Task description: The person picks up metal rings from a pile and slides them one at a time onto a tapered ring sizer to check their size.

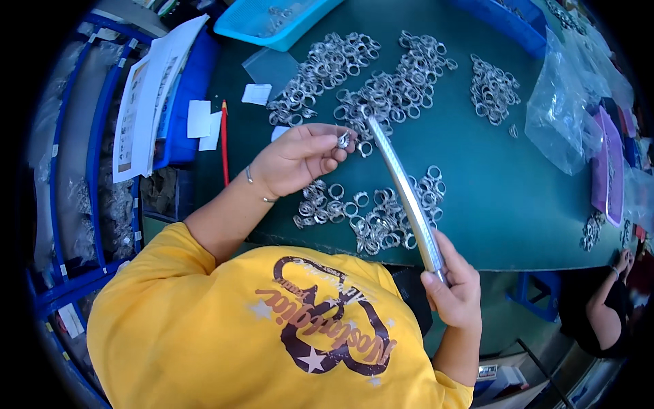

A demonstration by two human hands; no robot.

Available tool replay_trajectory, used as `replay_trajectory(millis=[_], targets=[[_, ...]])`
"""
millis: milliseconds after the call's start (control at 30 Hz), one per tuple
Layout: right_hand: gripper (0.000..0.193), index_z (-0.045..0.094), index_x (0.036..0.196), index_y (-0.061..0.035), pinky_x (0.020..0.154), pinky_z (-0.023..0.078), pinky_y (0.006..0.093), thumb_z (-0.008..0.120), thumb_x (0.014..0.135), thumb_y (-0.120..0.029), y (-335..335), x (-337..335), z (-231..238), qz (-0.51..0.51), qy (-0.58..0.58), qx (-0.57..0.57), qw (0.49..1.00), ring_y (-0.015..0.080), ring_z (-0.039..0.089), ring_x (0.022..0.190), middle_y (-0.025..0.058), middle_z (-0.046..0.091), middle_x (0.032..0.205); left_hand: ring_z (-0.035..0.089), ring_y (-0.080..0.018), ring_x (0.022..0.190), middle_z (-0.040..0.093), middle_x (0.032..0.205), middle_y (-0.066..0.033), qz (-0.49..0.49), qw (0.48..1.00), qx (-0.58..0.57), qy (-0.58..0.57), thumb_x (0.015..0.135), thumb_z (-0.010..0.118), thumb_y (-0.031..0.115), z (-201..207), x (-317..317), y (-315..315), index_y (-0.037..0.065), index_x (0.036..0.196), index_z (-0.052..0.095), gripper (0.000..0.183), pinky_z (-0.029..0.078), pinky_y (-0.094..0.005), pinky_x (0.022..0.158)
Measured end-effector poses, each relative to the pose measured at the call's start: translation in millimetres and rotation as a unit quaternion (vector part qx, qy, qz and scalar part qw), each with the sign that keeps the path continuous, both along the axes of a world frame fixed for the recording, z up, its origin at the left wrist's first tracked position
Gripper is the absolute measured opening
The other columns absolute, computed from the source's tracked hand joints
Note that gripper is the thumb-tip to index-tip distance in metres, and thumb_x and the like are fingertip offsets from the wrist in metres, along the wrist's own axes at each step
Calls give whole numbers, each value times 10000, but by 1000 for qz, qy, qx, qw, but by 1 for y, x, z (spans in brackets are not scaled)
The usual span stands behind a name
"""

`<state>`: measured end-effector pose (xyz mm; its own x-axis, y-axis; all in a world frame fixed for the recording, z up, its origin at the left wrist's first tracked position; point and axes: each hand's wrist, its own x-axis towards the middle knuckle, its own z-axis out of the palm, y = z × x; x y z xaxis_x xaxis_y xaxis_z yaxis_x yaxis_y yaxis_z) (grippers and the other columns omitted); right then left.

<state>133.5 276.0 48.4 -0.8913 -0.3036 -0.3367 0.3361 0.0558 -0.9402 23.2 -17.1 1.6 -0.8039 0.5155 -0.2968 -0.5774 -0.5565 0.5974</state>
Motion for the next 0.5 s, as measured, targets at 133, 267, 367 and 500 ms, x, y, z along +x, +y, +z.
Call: replay_trajectory(millis=[133, 267, 367, 500], targets=[[517, 429, 1268, 30, 477, 349, 177, 596, 791, -82, 6, 0, -4, 64, 42, 58, 995, 41, 455, 494, 28, 555, 755, 573, -94, 743, 600, 929, -83, 27, 1000, 8, 3, 888, 516, 93, -3, -2, 0, -34, 1091, 556, 243, 496, -202, 674], [522, 444, 1259, 11, 624, 422, 225, 616, 776, -92, -3, -5, -1, 110, 111, 133, 979, 127, 529, 637, 90, 570, 788, 568, -110, 693, 603, 898, -92, -15, 990, -121, 76, 830, 576, 45, 8, 2, 10, -36, 1036, 586, 222, 488, -214, 640], [517, 439, 1258, 17, 636, 435, 238, 611, 781, -83, -17, -15, 2, 138, 181, 135, 964, 139, 551, 645, 113, 587, 813, 583, -153, 711, 599, 900, -124, -56, 986, -116, 107, 764, 623, 7, 7, 16, 19, -21, 961, 614, 199, 489, -247, 636], [517, 431, 1267, 13, 694, 450, 245, 604, 787, -73, -16, -17, -2, 141, 207, 125, 960, 178, 612, 742, 160, 610, 889, 592, -156, 729, 587, 924, -127, -41, 977, -117, 172, 749, 644, -10, 4, 14, 16, -30, 967, 609, 222, 503, -237, 653]])
